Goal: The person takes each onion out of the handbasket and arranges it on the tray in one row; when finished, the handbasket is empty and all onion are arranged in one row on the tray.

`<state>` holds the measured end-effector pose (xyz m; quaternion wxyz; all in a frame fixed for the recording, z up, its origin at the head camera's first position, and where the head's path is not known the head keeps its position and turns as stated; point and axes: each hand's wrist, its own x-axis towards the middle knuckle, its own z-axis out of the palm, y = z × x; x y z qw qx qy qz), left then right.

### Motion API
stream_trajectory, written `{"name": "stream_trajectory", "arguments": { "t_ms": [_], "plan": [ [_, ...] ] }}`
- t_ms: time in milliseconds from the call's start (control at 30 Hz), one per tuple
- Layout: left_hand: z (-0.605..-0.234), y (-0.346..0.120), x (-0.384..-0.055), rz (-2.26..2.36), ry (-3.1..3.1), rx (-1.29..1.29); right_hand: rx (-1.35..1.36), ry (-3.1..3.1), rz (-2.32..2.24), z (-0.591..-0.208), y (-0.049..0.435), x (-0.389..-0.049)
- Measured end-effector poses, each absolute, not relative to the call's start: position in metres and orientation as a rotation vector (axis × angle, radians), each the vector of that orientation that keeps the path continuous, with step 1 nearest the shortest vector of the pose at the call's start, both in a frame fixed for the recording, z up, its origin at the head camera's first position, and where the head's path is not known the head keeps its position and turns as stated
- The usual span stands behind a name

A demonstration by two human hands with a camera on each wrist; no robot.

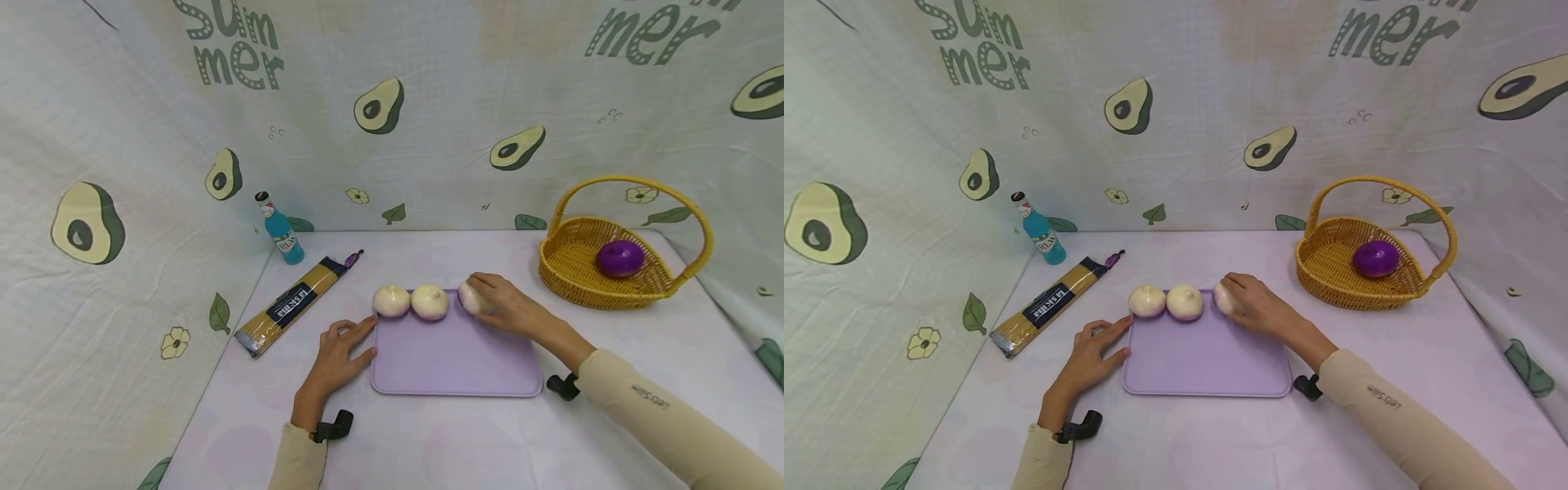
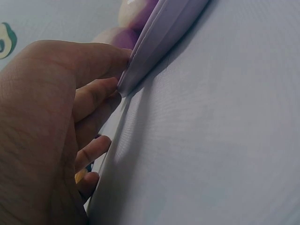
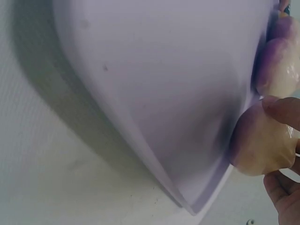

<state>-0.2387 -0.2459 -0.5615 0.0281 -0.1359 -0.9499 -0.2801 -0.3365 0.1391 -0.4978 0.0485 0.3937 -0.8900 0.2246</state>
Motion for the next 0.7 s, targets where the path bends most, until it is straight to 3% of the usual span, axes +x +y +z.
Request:
{"name": "stream_trajectory", "arguments": {
  "t_ms": [700],
  "plan": [
    [-0.562, -0.246, -0.241, -0.835, -2.938, -0.416, 1.224, -2.683, 0.668, -0.504, 0.123, -0.340]
  ]
}}
